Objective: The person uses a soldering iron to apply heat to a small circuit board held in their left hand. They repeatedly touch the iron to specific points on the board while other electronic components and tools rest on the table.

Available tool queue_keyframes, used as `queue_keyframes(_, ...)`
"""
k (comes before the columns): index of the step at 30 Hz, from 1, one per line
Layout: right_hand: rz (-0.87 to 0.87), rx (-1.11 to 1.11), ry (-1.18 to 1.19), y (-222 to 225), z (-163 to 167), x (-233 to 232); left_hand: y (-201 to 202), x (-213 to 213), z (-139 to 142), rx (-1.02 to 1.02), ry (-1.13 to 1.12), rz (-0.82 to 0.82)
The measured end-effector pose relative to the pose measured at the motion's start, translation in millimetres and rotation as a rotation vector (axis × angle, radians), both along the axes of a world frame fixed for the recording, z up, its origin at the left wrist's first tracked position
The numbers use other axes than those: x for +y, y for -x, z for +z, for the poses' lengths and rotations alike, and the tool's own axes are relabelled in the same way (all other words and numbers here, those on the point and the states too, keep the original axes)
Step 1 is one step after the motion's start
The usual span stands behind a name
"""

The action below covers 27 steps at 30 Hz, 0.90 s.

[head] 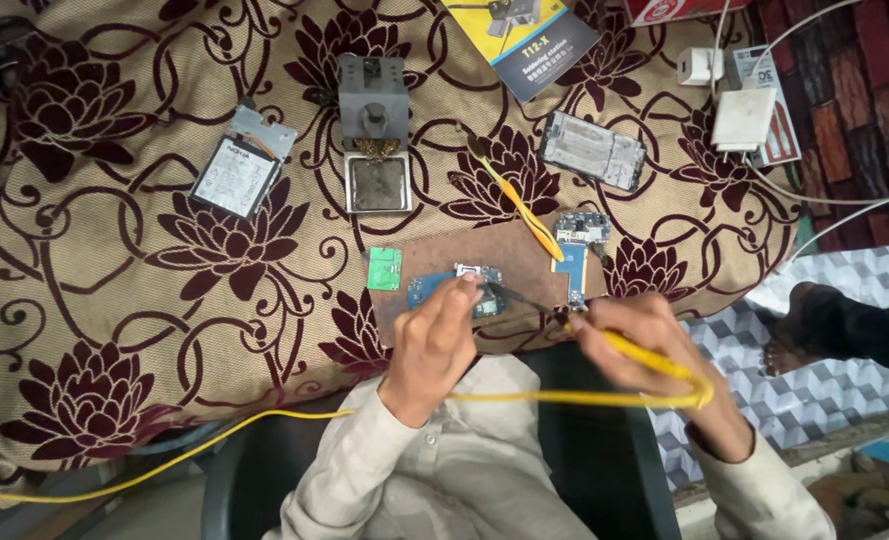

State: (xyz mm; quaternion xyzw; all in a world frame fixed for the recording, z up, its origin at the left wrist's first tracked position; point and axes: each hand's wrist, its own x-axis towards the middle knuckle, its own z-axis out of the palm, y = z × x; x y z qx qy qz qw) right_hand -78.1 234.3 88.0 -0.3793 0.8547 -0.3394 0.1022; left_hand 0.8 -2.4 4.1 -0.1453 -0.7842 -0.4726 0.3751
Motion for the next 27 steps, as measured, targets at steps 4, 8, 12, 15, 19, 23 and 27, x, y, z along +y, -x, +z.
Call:
queue_keyframes(4, -0.164, -0.061, 0.083, 2, -12, 3, -1, -1, 0, -0.027, 0.010, -0.010)
queue_keyframes(8, -0.080, -0.105, 0.036, 6, -4, -1, -1, 1, 2, -0.031, -0.013, -0.013)
queue_keyframes(12, 0.134, -0.030, -0.024, 4, 15, -6, -1, -1, 3, -0.027, -0.016, -0.020)
queue_keyframes(15, 0.264, 0.096, 0.006, -4, 15, -11, -1, 0, 3, -0.033, -0.024, -0.011)
queue_keyframes(19, 0.195, 0.170, 0.014, -14, 2, -7, 1, 1, 3, -0.018, -0.015, 0.007)
queue_keyframes(23, -0.030, 0.150, 0.152, -17, -13, 6, 1, 1, 2, -0.026, -0.019, 0.010)
queue_keyframes(27, -0.156, 0.094, 0.277, -26, -21, 16, 0, 1, 2, 0.010, -0.050, 0.003)
